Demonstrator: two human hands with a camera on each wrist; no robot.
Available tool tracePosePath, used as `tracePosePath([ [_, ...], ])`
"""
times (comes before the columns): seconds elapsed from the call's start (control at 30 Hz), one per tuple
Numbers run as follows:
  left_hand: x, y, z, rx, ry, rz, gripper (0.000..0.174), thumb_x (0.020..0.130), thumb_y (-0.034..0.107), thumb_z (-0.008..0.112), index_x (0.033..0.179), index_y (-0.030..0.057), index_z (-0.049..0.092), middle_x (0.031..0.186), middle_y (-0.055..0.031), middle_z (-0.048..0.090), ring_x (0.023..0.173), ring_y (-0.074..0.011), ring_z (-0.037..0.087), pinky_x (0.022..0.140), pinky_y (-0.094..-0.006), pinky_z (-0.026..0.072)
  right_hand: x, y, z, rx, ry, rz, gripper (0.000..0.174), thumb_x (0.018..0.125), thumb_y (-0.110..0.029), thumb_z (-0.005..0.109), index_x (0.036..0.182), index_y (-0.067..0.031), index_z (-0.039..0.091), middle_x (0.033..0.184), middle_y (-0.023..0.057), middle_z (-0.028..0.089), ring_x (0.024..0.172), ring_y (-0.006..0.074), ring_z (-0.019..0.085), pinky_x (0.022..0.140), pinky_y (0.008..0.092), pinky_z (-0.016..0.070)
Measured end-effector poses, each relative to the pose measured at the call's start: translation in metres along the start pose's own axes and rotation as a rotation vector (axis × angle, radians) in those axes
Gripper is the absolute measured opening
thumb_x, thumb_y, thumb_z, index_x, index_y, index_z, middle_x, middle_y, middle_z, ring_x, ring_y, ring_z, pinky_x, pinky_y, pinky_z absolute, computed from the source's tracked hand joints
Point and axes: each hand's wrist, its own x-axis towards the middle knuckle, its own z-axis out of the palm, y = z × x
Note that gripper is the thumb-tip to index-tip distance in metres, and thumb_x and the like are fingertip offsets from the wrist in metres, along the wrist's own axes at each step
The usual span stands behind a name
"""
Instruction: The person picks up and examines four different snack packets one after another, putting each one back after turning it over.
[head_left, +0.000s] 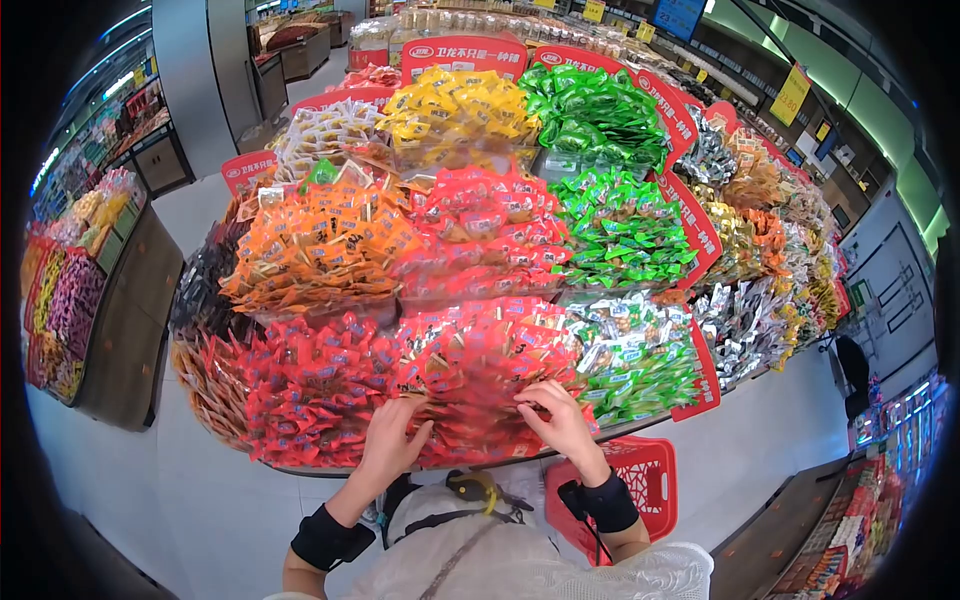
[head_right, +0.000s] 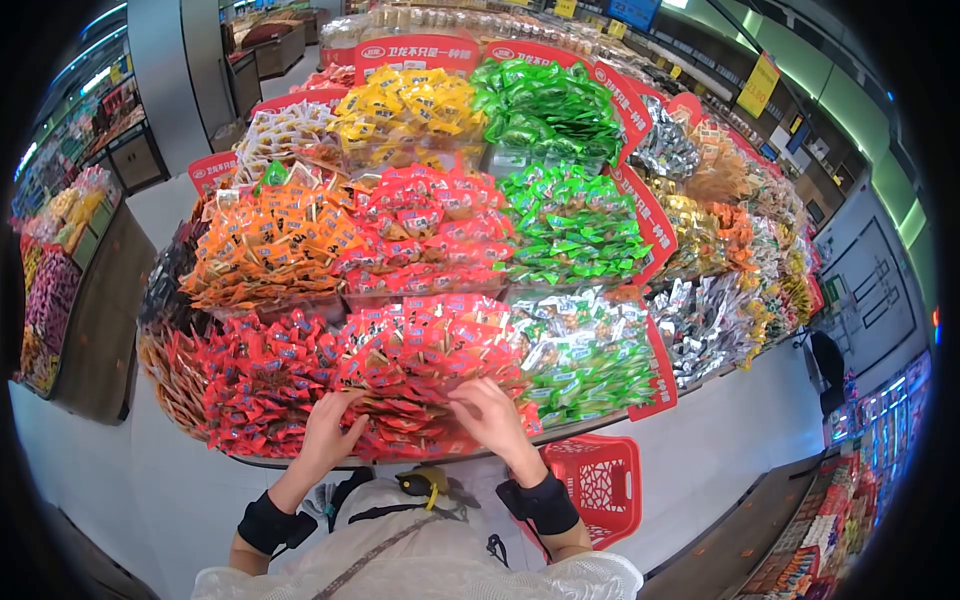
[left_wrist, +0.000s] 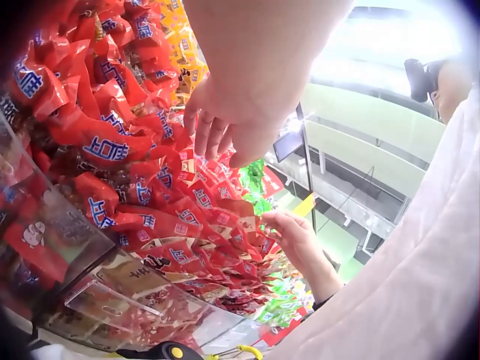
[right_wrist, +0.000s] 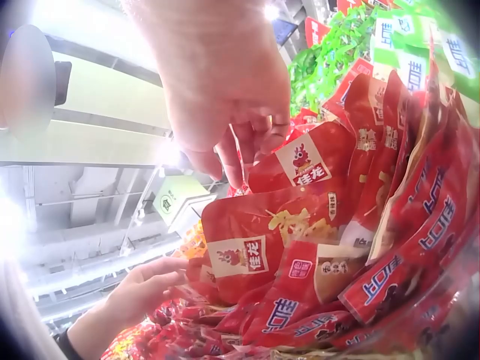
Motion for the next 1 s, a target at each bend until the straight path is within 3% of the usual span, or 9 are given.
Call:
tracePosePath([
  [0.27,-0.001,-0.001,0.0,-0.011,0.012,-0.001,0.035,0.073,0.007,0.065,0.105,0.0036,0.054,0.089,-0.0103,0.057,0.085,-0.0282,0.054,0.074,-0.0368,0.041,0.023,-0.001,-0.011,-0.076,-0.004,-0.094,0.013,0.075,-0.006,0.064,0.088,-0.0052,0.062,0.084,0.0093,0.059,0.08,0.0263,0.056,0.069,0.0343,0.0459],
  [0.33,0.001,0.0,-0.004,0.0,-0.006,-0.014,0.034,0.073,0.009,0.065,0.105,0.0034,0.054,0.091,-0.0105,0.058,0.087,-0.0281,0.054,0.074,-0.0371,0.0408,0.054,-0.003,-0.024,-0.06,0.063,-0.099,0.013,0.074,-0.007,0.064,0.086,-0.0054,0.061,0.083,0.0098,0.059,0.079,0.0278,0.056,0.069,0.0351,0.0463],
  [0.4,0.003,0.004,-0.008,0.0,0.016,-0.016,0.033,0.073,0.009,0.065,0.105,0.0035,0.054,0.091,-0.0106,0.058,0.087,-0.0284,0.054,0.075,-0.0372,0.0406,0.098,0.002,-0.039,-0.141,0.169,-0.266,0.014,0.073,-0.007,0.065,0.086,-0.0047,0.061,0.083,0.0098,0.06,0.081,0.028,0.056,0.071,0.0345,0.0462],
  [0.5,0.001,0.005,-0.011,0.024,0.042,-0.015,0.033,0.073,0.009,0.065,0.105,0.0037,0.054,0.091,-0.0106,0.058,0.086,-0.0283,0.054,0.075,-0.0371,0.0407,0.167,0.001,-0.057,-0.242,0.184,-0.294,0.016,0.074,-0.012,0.065,0.087,-0.0044,0.061,0.088,0.0098,0.06,0.085,0.0283,0.056,0.074,0.0357,0.045],
  [0.7,-0.007,0.008,-0.014,0.016,0.119,0.0,0.034,0.072,0.005,0.065,0.104,0.0042,0.055,0.085,-0.0096,0.058,0.081,-0.0264,0.055,0.072,-0.0355,0.0409,0.259,0.019,-0.029,-0.379,0.07,-0.268,0.024,0.073,-0.017,0.065,0.094,-0.0059,0.062,0.088,0.0114,0.061,0.089,0.0287,0.055,0.079,0.0387,0.0441],
  [0.87,-0.011,0.007,-0.018,0.015,0.151,-0.025,0.033,0.072,0.005,0.065,0.104,0.0039,0.055,0.084,-0.0089,0.059,0.081,-0.0258,0.056,0.072,-0.0353,0.0411,0.295,0.043,0.001,-0.436,-0.031,-0.159,0.021,0.072,-0.017,0.065,0.091,-0.0084,0.065,0.087,0.0147,0.061,0.091,0.0303,0.055,0.078,0.0412,0.044],
  [1.0,-0.014,0.002,-0.019,0.004,0.125,-0.049,0.033,0.072,0.007,0.065,0.103,0.0029,0.055,0.088,-0.0107,0.057,0.083,-0.0277,0.055,0.073,-0.0368,0.0414,0.307,0.045,0.005,-0.587,-0.057,-0.209,0.019,0.072,-0.019,0.066,0.09,-0.0114,0.067,0.086,0.0139,0.062,0.091,0.0301,0.056,0.076,0.0418,0.0437],
])
